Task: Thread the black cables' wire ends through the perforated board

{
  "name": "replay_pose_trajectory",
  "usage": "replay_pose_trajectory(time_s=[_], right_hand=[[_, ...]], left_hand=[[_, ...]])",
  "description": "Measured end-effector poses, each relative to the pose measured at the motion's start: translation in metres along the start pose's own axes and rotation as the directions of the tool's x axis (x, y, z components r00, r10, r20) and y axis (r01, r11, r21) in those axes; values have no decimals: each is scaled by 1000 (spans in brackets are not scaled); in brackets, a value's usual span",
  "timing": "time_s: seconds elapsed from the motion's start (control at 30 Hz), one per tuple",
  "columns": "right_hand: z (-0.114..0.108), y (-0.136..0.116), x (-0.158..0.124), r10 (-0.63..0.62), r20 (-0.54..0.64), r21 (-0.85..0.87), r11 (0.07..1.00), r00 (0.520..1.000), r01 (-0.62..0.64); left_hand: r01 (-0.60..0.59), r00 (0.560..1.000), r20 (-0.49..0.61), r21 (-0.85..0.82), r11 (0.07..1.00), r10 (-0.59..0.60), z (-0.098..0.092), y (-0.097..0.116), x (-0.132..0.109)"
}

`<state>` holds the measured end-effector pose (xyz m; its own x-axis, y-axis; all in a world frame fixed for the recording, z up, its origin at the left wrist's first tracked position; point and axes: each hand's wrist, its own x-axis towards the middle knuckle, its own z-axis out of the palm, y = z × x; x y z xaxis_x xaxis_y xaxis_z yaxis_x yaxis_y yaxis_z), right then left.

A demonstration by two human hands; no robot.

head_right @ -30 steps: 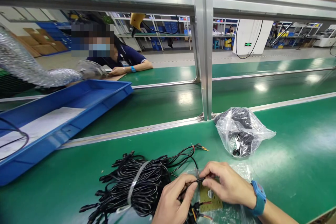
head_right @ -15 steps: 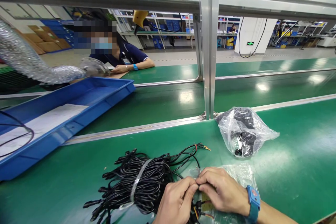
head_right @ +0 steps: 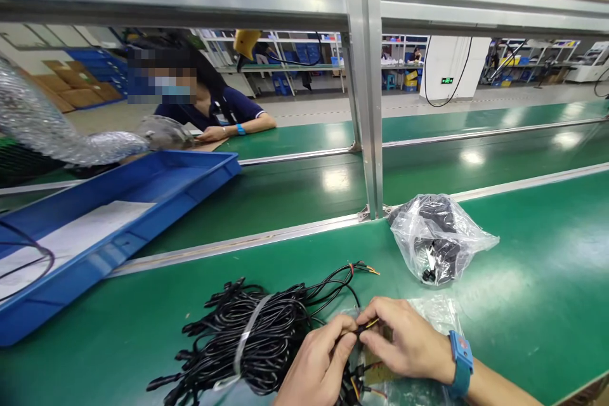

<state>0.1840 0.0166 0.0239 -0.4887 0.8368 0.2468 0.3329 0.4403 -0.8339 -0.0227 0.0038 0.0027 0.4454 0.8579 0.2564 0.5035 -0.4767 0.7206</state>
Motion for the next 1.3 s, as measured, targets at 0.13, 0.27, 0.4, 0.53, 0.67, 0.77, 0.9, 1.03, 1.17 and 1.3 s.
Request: replay_pose_trajectory(time_s=[0.13, 0.27, 0.4, 0.53, 0.67, 0.77, 0.9, 1.03, 1.17, 1.3], right_hand=[[0, 3, -2, 20, -15, 11, 1000, 1000, -20], [8, 5, -4, -44, -20, 24, 999, 999, 45], [13, 5, -5, -96, -11, 0, 995, 995, 96], [14, 5, -5, -94, -2, -14, 995, 996, 94], [16, 6, -4, -110, -3, -29, 994, 994, 109], [18, 6, -4, -117, -1, -44, 992, 993, 117], [23, 8, -6, -129, 3, -47, 991, 992, 129], [25, 10, -8, -145, 1, -78, 986, 989, 144], [25, 11, -8, -158, 1, -107, 982, 987, 157], [24, 12, -8, -164, 6, -93, 982, 987, 163]], left_hand=[[19, 1000, -20, -46, 999, -20, 1, -1, 0], [-4, 998, -69, -19, 1000, 3, 6, -5, -3], [7, 998, -60, -11, 1000, -7, 8, -8, -6], [7, 998, -55, 3, 1000, -6, 8, -9, -6], [-30, 996, -80, 9, 1000, 31, 8, -6, -3], [-45, 995, -90, 1, 999, 45, 7, -5, -1], [-50, 995, -89, 12, 999, 51, 7, -5, -2], [-60, 995, -74, 22, 998, 61, 8, -5, -3], [-63, 995, -71, 15, 998, 64, 7, -5, -3], [-59, 996, -71, 7, 998, 60, 7, -6, -4]])
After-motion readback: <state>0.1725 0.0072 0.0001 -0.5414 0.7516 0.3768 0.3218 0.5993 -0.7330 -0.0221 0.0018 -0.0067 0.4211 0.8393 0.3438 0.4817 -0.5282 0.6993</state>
